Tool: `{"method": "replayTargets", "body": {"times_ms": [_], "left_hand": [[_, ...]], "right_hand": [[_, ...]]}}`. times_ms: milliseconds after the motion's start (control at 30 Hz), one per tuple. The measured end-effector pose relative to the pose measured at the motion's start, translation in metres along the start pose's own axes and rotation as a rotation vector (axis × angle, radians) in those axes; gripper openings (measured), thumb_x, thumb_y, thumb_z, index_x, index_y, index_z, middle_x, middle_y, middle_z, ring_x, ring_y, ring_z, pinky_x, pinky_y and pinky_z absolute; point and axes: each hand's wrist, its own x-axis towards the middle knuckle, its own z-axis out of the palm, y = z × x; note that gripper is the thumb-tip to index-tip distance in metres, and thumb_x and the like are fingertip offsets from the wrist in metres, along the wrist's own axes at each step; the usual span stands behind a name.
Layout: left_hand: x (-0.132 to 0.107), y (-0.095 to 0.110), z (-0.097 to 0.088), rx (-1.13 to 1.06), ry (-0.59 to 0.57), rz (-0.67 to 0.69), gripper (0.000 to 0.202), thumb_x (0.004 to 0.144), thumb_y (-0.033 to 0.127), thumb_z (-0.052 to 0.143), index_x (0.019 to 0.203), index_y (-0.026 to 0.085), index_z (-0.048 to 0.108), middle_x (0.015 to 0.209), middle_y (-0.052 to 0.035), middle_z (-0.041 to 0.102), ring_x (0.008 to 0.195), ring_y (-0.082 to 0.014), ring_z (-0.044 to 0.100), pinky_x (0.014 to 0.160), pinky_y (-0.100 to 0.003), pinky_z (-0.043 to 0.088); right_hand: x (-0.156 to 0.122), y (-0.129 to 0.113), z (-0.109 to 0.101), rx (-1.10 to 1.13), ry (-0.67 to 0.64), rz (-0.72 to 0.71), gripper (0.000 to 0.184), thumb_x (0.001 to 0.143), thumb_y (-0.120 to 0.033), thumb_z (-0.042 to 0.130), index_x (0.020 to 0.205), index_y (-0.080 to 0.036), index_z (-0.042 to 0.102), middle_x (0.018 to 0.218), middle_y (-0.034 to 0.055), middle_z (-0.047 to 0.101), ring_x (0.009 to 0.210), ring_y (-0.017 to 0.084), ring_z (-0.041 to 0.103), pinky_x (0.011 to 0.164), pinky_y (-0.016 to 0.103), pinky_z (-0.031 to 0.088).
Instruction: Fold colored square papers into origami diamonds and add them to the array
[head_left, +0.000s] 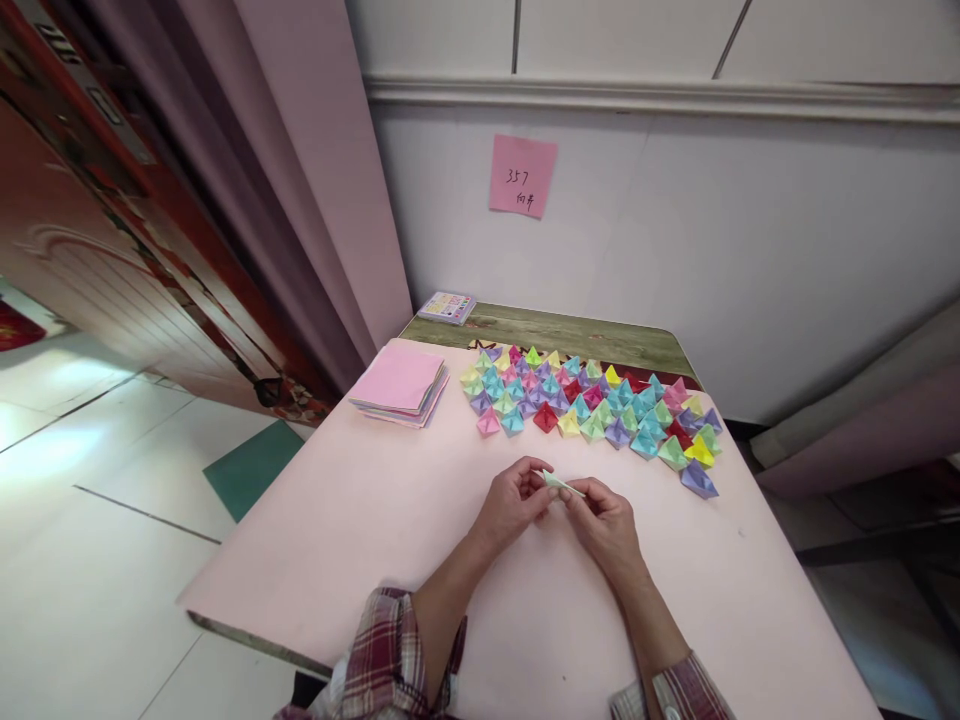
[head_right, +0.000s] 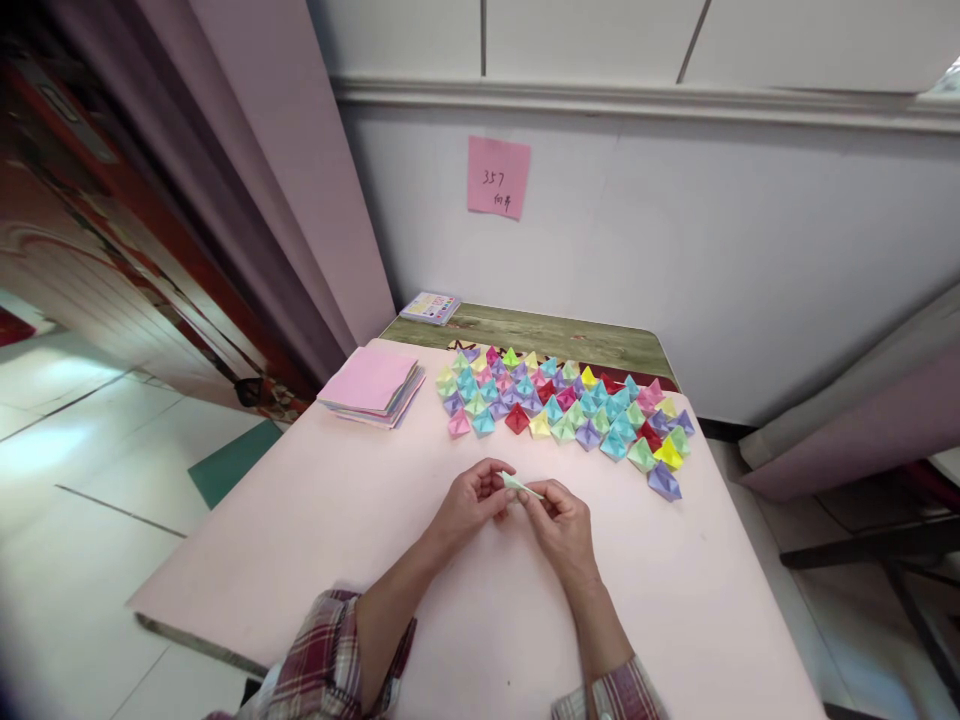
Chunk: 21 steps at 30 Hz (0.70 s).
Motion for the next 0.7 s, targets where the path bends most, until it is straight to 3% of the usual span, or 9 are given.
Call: {"method": "replayTargets", "body": {"times_ms": [100, 200, 467, 600, 700], "left_hand": [[0.0000, 0.0015, -0.0015, 0.019, 0.011, 0.035, 0.025, 0.076, 0.039, 0.072, 0.081, 0.015, 0.066, 0.064, 0.0010, 0.058, 0.057, -0.0098, 0.054, 0.057, -0.021, 0.043], [-0.0001, 0.0005, -0.0021, 0.006, 0.011, -0.012, 0.026, 0.077, 0.039, 0.070, 0.072, 0.014, 0.064, 0.058, 0.0003, 0.058, 0.053, -0.0102, 0.051, 0.055, -0.022, 0.041], [-0.0029, 0.0019, 0.0007, 0.027, -0.037, -0.010, 0.028, 0.079, 0.041, 0.068, 0.070, 0.014, 0.062, 0.058, 0.0005, 0.059, 0.052, -0.0102, 0.053, 0.055, -0.022, 0.043], [-0.0049, -0.0006, 0.0048, 0.056, -0.129, -0.083, 0.034, 0.076, 0.045, 0.070, 0.068, 0.016, 0.055, 0.057, 0.0010, 0.060, 0.046, -0.0101, 0.054, 0.047, -0.021, 0.042], [-0.0049, -0.0049, 0.0059, 0.089, -0.135, -0.123, 0.038, 0.076, 0.047, 0.069, 0.063, 0.016, 0.052, 0.055, 0.0004, 0.060, 0.042, -0.0090, 0.052, 0.041, -0.020, 0.039]], "right_hand": [[-0.0008, 0.0007, 0.0004, 0.044, -0.037, 0.058, 0.028, 0.082, -0.045, 0.066, 0.081, -0.019, 0.073, 0.072, 0.0030, 0.068, 0.059, 0.016, 0.056, 0.055, 0.025, 0.043], [-0.0015, 0.0018, 0.0020, 0.101, -0.071, 0.092, 0.029, 0.081, -0.046, 0.067, 0.079, -0.018, 0.070, 0.069, 0.0022, 0.066, 0.057, 0.014, 0.053, 0.054, 0.025, 0.041], [-0.0020, 0.0000, 0.0019, 0.189, -0.054, 0.162, 0.032, 0.079, -0.048, 0.069, 0.072, -0.017, 0.065, 0.057, -0.0022, 0.055, 0.051, 0.011, 0.042, 0.049, 0.023, 0.032], [-0.0026, 0.0007, 0.0037, 0.224, 0.019, 0.184, 0.031, 0.079, -0.048, 0.068, 0.073, -0.018, 0.066, 0.056, -0.0026, 0.055, 0.050, 0.011, 0.042, 0.047, 0.023, 0.032], [-0.0029, 0.0024, 0.0064, 0.236, 0.055, 0.192, 0.031, 0.079, -0.047, 0.069, 0.073, -0.017, 0.066, 0.055, -0.0027, 0.055, 0.049, 0.011, 0.044, 0.046, 0.022, 0.035]]}}
